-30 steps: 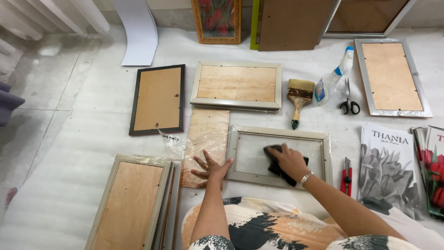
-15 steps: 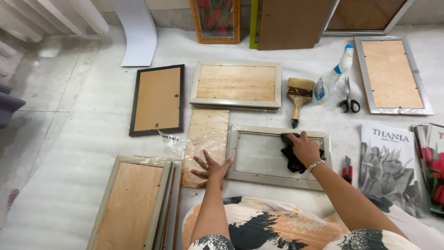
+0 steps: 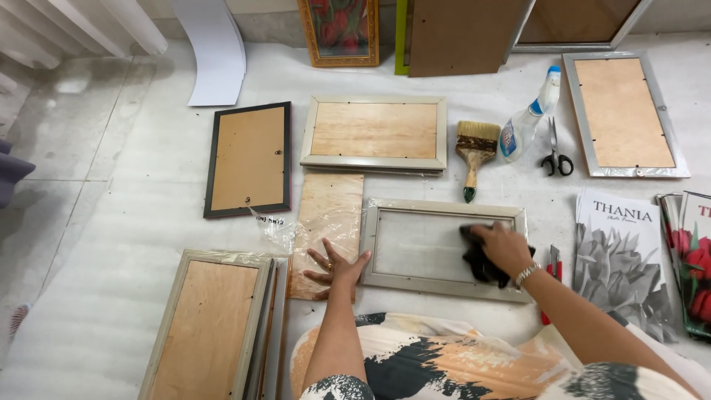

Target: Clean the glass of a picture frame and assemble the frame components.

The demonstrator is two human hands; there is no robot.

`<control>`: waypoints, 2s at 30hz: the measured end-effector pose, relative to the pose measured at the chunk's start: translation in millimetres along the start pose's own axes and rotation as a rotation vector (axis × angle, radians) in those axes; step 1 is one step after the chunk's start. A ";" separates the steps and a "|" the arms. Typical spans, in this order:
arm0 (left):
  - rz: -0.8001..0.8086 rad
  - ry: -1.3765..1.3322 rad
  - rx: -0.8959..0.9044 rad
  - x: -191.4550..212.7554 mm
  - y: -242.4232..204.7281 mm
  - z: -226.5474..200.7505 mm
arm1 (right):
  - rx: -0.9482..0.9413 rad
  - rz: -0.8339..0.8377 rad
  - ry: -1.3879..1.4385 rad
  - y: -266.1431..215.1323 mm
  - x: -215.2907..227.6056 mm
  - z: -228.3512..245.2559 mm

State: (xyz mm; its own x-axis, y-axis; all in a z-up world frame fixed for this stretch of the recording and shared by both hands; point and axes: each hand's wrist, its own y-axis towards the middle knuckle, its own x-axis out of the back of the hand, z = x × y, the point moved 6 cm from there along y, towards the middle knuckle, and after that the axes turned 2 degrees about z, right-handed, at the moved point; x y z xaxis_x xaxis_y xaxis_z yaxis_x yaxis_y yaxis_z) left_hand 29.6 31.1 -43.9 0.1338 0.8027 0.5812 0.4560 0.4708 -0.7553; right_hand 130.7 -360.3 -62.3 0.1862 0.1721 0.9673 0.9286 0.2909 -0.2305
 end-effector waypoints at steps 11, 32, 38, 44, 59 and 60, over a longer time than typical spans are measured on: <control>0.000 0.008 0.001 -2.1 -1.2 1.4 | 0.014 0.125 0.022 -45.4 -10.2 6.8; -0.021 0.014 -0.001 -5.2 13.3 4.5 | -0.064 0.031 -0.003 -45.5 -38.8 -19.3; -0.011 0.004 0.002 -3.1 7.6 2.8 | -0.003 0.149 0.072 -103.9 -24.8 1.4; -0.017 -0.002 -0.014 -7.6 19.9 8.5 | -0.071 -0.026 0.043 -39.3 9.0 -0.2; -0.025 -0.007 -0.015 -3.9 12.1 1.4 | 0.105 0.223 0.147 -63.4 28.2 79.6; -0.024 -0.007 -0.006 -3.0 10.2 3.3 | 0.119 0.248 0.154 -65.8 31.7 83.1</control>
State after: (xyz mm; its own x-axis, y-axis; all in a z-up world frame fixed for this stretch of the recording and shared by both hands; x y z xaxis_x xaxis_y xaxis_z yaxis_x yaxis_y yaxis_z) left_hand 31.0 34.7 -54.3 0.1167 0.7936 0.5971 0.4647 0.4877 -0.7391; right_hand 48.8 -295.8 -25.2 0.4571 0.1092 0.8827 0.8064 0.3677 -0.4631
